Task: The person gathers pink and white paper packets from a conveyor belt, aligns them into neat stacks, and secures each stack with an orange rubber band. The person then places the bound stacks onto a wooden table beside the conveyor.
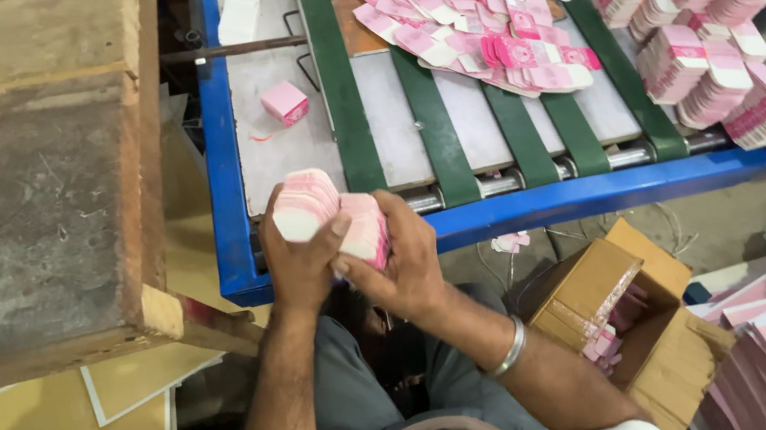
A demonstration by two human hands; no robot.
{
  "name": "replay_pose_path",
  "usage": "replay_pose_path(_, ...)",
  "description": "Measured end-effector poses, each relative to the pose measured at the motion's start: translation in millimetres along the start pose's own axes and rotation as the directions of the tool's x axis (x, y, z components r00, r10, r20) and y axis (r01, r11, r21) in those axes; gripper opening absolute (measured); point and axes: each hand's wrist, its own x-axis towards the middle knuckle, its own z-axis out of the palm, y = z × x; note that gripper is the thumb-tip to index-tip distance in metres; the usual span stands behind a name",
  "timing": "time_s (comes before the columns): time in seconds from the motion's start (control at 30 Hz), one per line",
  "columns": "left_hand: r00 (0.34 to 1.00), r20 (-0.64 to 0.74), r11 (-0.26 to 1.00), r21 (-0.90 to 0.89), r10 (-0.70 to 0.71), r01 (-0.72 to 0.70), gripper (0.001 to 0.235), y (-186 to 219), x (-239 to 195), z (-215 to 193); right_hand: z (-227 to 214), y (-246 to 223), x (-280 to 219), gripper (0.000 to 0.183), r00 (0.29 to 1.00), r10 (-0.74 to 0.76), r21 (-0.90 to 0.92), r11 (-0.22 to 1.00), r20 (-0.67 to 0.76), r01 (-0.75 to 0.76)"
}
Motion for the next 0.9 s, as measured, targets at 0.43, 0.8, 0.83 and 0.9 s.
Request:
replay_pose_path(0.43,0.994,-0.102,0.978,-0.208,-0.045,0.023,0.071,-42,-34,-45,-40,-17,35,0.072,0.938,-0.116,0.002,0.993,0.327,0.122)
replay_pose_path(0.8,0.998,0.063,0.997,0.073,-0.021,0.016,0.033,-13,-28,-50,-63,284,283,0.012,0.96,-0.064,-0.656,0.718,0.272,0.233)
replay_pose_path(0.83,0.995,0.083,0.997,0.063,-0.048,0.043,0.035,-13,-25,-47,-56,311,298,0.013,0.954,-0.028,-0.708,0.663,0.3,0.242)
replay_pose_path(0.9,0.993,0.083,0.996,0.045,-0.085,0.082,0.039,-15,-14,-47,-41,354,329,0.017,0.935,0.036,-0.792,0.543,0.353,0.278)
